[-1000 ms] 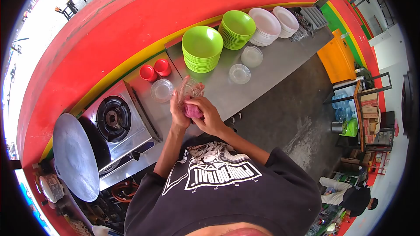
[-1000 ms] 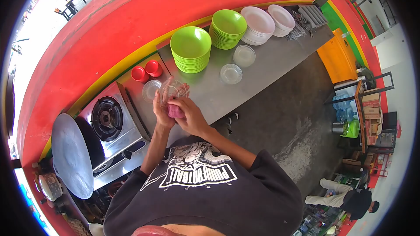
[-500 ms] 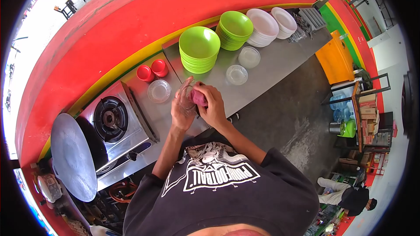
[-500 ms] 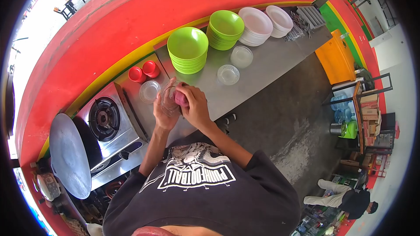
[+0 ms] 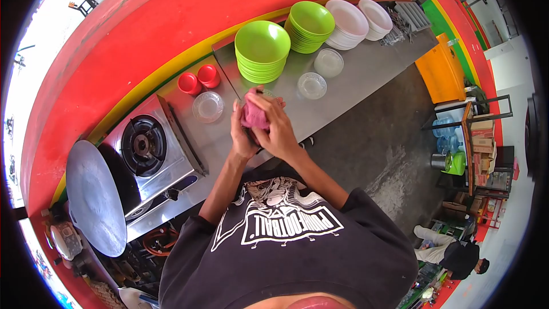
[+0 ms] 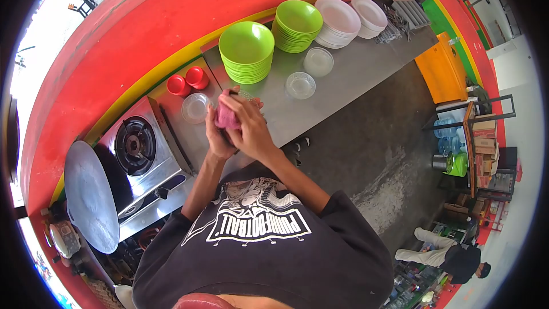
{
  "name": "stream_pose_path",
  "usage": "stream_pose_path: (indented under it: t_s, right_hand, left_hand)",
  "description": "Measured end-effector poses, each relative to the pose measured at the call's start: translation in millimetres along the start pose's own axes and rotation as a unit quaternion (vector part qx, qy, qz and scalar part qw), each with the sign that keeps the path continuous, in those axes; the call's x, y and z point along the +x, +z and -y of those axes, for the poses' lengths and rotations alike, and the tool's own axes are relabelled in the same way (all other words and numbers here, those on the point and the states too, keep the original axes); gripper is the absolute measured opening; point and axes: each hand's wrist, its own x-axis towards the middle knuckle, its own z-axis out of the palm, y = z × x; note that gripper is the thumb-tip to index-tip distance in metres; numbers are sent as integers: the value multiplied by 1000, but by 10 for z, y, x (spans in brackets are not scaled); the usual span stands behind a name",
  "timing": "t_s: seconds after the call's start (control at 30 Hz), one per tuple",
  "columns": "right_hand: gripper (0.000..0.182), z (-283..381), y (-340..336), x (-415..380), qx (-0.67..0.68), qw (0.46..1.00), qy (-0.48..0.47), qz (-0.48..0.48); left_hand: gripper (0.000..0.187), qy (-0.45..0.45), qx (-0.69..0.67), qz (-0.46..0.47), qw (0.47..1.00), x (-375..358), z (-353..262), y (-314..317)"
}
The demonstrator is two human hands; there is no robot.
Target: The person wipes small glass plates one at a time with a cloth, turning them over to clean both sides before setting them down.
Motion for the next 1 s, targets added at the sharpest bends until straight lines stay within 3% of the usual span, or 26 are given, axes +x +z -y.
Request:
stream_pose_path:
  t_s: [0.03,0.07,0.23,0.3,0.47,0.6,1.0]
  right_hand:
    - [62,-33,-18,-8,-19,1000,0,5]
    - [62,-57,-43,-18,-39,999,-1,10]
    - [58,-74,-129,-159,-92,995,30,39]
    - [59,-46,-182,-227,-57,996,39,64]
    - [63,10,-156,-399,86,992,59,75]
    - [68,112,-44,-376,68,997,-28,19]
    - [62,-83,-86,-370,34,995,-66,-60]
  left_hand:
    - [70,11,3,-6,1000,1,12,-11]
    - [67,30,10,-69,997,-1,39,-160]
    - [68,61,100,-4,993,-10,-120,-42]
    - [69,54,99,33,993,-8,-212,-54]
    - [71,45,70,-13,996,-30,-231,29]
    - [79,28,138,-5,990,4,-86,35]
    - [76,47,104,-60,992,-25,-86,156]
